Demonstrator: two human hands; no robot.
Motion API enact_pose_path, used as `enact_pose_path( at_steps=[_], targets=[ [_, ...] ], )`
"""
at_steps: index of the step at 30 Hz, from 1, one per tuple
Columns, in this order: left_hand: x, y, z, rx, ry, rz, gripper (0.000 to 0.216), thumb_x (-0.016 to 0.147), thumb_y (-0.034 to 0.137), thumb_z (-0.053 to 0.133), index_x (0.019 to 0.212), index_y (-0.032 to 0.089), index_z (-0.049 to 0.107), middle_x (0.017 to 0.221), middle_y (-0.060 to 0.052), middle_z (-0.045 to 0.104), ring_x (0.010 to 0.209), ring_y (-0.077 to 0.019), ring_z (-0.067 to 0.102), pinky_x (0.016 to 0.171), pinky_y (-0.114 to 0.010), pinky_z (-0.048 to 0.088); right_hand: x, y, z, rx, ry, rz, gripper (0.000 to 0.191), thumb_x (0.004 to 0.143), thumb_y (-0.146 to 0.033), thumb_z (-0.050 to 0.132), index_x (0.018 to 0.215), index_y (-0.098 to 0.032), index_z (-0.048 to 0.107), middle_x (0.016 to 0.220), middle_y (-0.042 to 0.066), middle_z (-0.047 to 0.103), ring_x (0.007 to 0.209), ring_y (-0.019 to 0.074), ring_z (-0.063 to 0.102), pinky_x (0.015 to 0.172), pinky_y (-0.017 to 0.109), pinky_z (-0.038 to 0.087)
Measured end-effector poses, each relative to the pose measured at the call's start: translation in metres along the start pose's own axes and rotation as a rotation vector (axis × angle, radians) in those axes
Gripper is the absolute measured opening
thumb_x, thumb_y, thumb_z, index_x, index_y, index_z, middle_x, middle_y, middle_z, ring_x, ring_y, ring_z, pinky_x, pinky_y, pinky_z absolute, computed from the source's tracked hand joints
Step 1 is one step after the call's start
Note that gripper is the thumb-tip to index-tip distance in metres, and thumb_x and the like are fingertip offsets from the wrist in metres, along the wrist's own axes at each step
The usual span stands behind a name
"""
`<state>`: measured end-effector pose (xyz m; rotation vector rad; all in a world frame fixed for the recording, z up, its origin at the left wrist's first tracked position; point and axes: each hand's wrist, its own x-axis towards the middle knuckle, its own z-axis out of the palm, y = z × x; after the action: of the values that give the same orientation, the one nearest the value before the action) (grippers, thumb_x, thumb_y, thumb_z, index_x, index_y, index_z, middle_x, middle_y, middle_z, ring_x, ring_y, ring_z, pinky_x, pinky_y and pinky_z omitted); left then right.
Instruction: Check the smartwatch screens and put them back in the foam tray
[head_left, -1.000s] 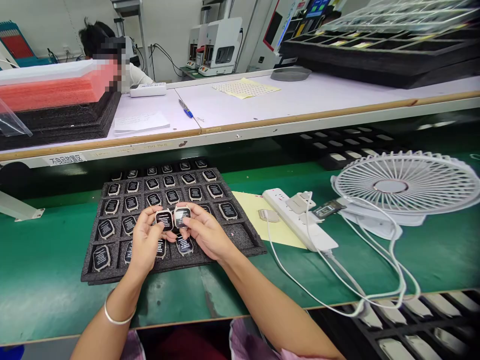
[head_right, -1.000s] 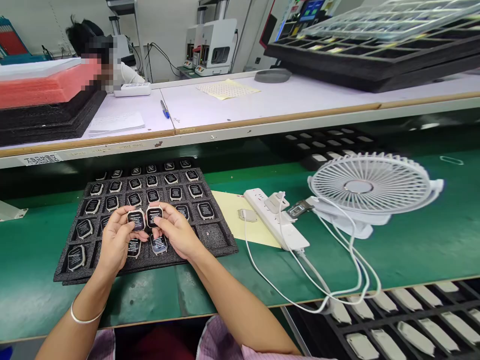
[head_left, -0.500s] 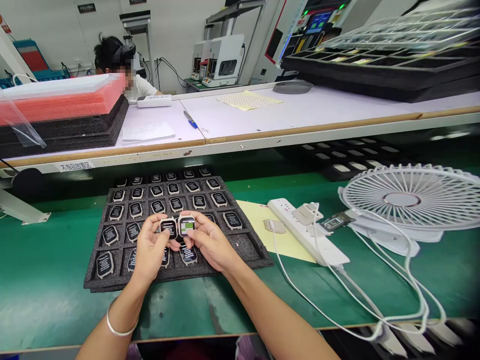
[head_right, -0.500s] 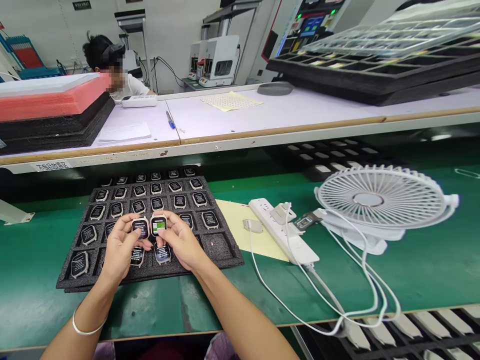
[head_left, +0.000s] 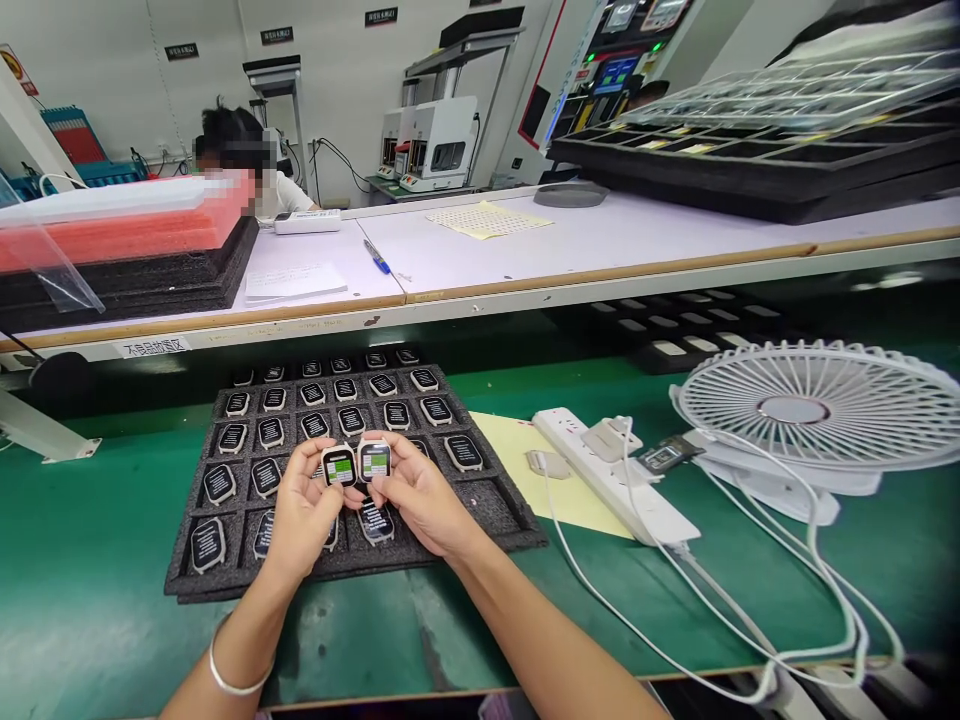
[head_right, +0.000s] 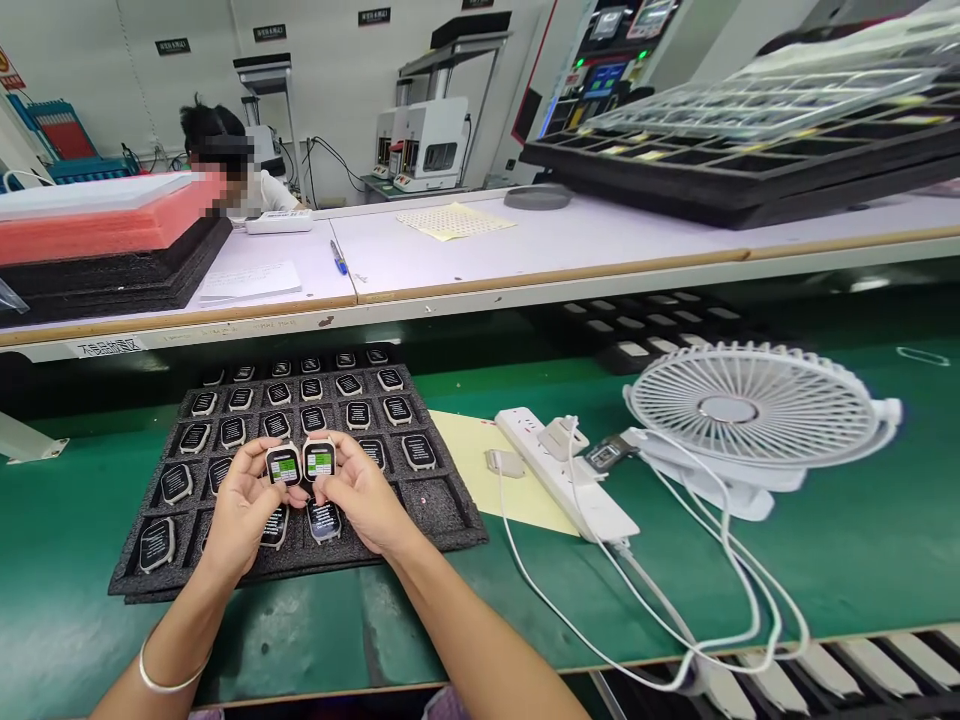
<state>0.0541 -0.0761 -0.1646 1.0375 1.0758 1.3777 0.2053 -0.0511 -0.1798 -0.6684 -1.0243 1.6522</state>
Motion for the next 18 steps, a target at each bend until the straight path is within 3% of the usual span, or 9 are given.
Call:
enact_pose_path(
  at_steps=[7, 18],
  targets=[
    [-0.0015, 0.0038, -0.0006, -0.06, 0.004, -0.056, 0.034, 0.085, 0.045, 0.06, 0.104, 0.017, 0.055, 0.082, 0.0, 0.063, 0.056, -0.0152, 0.068, 0.055, -0.029, 0.058, 0.0028, -0.0009, 0.0, 0.119, 0.015, 0.058, 0.03, 0.084, -0.041, 0.07, 0.105, -0.02, 0.065, 0.081, 0.001, 0.059, 0.053, 0.0099, 0.048, 0.051, 0.025, 0.039],
    [-0.0029, 0.0047, 0.0004, -0.047, -0.031, -0.052, 0.033, 0.076, 0.029, 0.062, 0.106, 0.017, 0.055, 0.091, -0.001, 0.066, 0.056, -0.0152, 0.068, 0.056, -0.031, 0.06, 0.0021, 0.0027, -0.0011, 0.047, 0.044, 0.033, 0.035, 0.076, -0.035, 0.079, 0.104, -0.02, 0.065, 0.084, -0.001, 0.059, 0.053, 0.0063, 0.046, 0.049, 0.021, 0.036]
  ],
)
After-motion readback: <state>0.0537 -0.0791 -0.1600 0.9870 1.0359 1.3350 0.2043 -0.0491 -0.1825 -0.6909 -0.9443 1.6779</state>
